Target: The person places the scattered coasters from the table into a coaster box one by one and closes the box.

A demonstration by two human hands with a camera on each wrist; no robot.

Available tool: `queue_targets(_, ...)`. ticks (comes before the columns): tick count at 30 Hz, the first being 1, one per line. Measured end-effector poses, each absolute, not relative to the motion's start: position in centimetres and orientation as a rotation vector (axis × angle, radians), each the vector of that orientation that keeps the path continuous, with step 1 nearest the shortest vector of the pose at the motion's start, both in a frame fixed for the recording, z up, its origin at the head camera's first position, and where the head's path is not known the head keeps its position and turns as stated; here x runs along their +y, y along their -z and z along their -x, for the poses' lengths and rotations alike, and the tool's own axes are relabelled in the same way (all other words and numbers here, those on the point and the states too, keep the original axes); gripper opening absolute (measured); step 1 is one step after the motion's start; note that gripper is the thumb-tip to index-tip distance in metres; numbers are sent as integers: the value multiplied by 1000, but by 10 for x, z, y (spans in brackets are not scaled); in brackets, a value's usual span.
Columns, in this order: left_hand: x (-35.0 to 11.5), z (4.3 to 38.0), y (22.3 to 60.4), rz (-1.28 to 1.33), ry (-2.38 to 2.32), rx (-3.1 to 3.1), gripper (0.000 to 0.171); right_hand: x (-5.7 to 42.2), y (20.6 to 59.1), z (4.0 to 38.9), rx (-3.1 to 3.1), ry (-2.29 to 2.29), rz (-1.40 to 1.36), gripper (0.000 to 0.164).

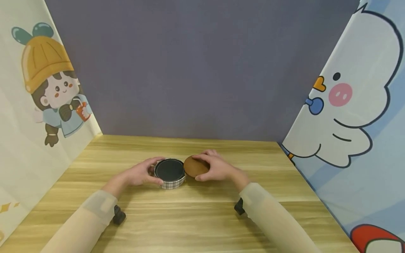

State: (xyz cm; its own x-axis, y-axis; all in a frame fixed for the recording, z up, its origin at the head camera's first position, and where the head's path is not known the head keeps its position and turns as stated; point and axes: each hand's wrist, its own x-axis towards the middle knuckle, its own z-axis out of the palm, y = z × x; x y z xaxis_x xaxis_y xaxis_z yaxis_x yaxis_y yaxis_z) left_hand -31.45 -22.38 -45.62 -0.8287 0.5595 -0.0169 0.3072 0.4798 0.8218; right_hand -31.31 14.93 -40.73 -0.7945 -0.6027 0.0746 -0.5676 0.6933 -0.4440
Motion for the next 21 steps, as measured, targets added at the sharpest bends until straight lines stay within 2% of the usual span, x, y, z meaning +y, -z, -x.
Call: queue_targets(21,-224,316,455,-698,-1303,2373,103,66,420,326,2748,708,1026,86)
